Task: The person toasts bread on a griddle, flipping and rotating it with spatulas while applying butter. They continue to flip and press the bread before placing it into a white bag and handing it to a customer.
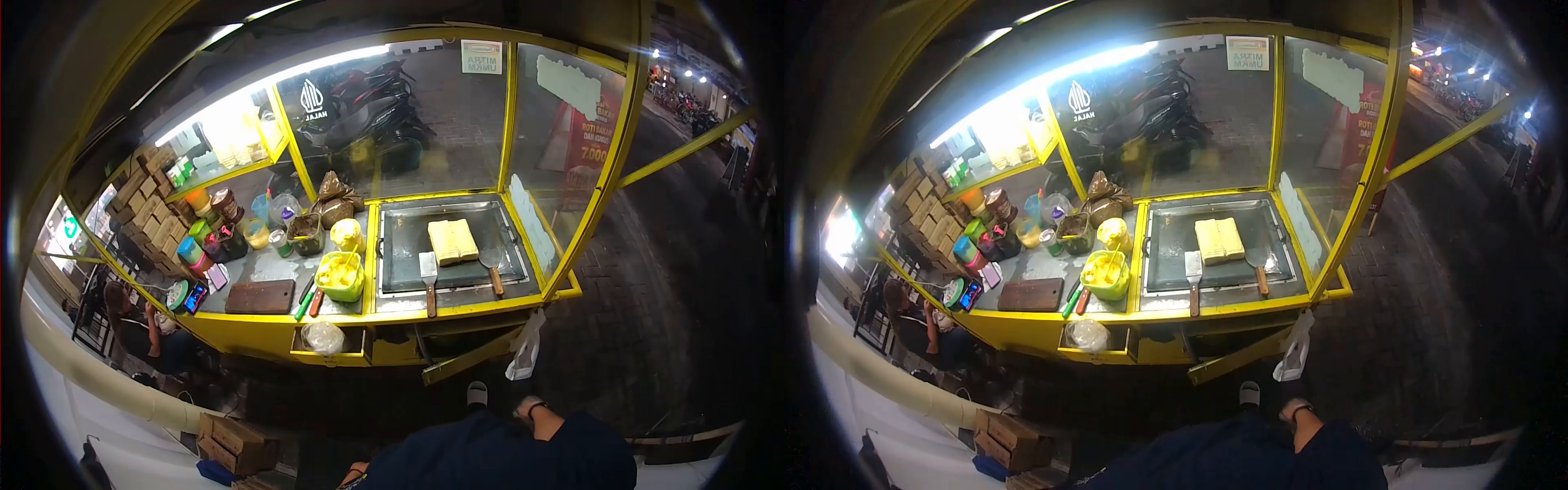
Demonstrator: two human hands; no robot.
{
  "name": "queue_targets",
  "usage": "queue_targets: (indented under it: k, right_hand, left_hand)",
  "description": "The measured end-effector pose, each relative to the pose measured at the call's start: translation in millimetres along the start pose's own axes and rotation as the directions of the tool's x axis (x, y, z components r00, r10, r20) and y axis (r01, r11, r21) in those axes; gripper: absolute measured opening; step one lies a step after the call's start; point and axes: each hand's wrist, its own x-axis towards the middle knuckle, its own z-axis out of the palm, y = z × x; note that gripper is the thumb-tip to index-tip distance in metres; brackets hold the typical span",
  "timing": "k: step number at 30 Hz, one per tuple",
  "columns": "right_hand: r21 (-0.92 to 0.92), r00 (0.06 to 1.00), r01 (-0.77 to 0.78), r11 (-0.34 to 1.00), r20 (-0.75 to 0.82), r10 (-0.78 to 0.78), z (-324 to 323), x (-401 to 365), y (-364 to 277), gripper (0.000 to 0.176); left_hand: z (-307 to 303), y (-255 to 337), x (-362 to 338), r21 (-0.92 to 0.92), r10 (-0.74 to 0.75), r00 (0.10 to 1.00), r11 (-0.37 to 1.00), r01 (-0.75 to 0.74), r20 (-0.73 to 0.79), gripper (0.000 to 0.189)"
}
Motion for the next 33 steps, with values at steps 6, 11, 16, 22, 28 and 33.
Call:
queue_targets:
  k: [6, 11, 16, 22, 28, 33]
  right_hand:
    - [0.119, 0.963, -0.073, 0.99, -0.248, 0.101, -24.0, 35.9, -59.0, 0.027]
    - [-0.058, 0.98, -0.02, 0.998, -0.201, 0.008, -32.5, 4.0, -95.0, 0.029]
    - [0.07, 0.985, -0.127, 0.989, -0.105, 0.134, -0.4, -3.2, -85.0, 0.041]
    - [-0.071, 0.998, -0.059, 0.996, 0.007, 0.059, 29.8, -45.5, -73.6, 0.041]
    - [0.136, 0.962, -0.275, 0.952, 0.038, 0.272, -3.8, -98.2, -101.3, 0.03]
    - [0.248, 0.985, -0.135, 0.959, -0.074, 0.158, 15.1, -37.2, -60.5, 0.017]
  left_hand:
    - [2.0, -43.7, 19.7, 0.16, 0.157, 0.987, 0.975, -0.157, 0.013, 0.037]
    - [-9.5, -32.3, 31.5, 0.192, 0.376, 0.926, 0.907, -0.374, 0.027, 0.038]
    - [-21.1, 9.6, -27.3, -0.132, 0.24, 0.967, 0.965, -0.228, 0.081, 0.029]
    - [-4.6, -14.6, -22.2, -0.02, 0.339, 0.935, 0.941, -0.339, 0.104, 0.029]
    - [54.3, -82.7, 10.8, -0.103, -0.002, 0.978, 0.994, 0.024, 0.21, 0.041]
    - [72.6, -108.8, 16.5, 0.073, -0.065, 0.977, 0.996, 0.051, 0.205, 0.044]
